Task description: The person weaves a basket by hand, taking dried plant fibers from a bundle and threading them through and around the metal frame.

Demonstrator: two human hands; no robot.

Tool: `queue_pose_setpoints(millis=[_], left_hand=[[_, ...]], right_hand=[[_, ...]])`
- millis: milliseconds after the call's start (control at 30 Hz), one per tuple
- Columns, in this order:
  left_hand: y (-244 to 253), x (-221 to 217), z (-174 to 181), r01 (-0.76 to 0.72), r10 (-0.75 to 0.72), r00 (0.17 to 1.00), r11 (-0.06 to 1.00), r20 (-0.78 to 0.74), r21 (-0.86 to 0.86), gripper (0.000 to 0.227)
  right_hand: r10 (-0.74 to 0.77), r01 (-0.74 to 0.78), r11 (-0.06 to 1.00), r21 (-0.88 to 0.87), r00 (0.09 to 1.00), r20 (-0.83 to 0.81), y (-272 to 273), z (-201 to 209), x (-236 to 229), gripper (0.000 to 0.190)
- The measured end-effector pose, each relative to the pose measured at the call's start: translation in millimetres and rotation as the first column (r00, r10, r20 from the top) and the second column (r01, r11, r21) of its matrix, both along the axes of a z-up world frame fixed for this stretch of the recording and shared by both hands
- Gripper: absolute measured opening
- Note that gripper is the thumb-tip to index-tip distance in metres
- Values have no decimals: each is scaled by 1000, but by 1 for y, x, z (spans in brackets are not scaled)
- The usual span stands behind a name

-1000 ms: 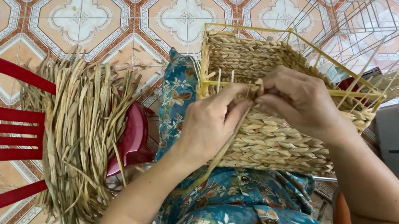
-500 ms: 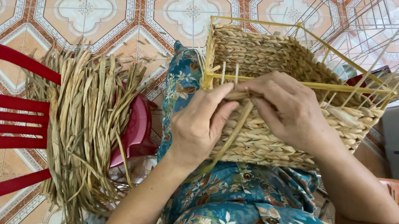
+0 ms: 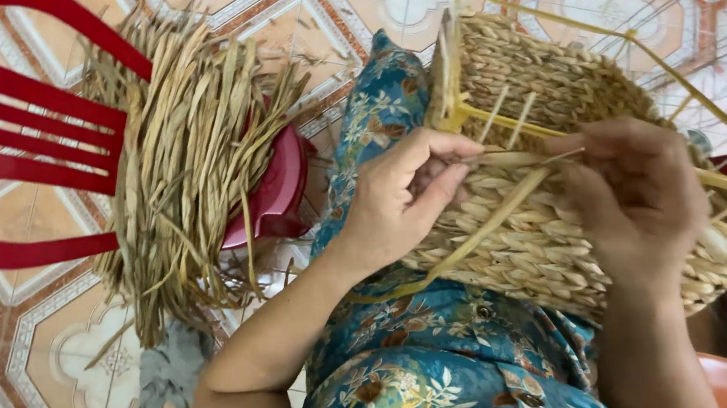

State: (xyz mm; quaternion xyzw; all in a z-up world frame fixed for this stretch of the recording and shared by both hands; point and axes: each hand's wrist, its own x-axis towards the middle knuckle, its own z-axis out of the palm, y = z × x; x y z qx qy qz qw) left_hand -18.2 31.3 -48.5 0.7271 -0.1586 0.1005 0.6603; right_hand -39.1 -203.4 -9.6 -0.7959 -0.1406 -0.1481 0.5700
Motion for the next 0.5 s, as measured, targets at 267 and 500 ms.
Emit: queue_pose_setpoints(millis=[267,500], left_hand=[[156,46,-147,-491,454,837,870,-305,-53,15],[290,69,-281,-766,890,448,335,83,548,13]], right_hand=[[-181,143,924,356,980,78,-91,-65,-48,15],[-255,235,923,304,966,29,-89,-65,-55,11]])
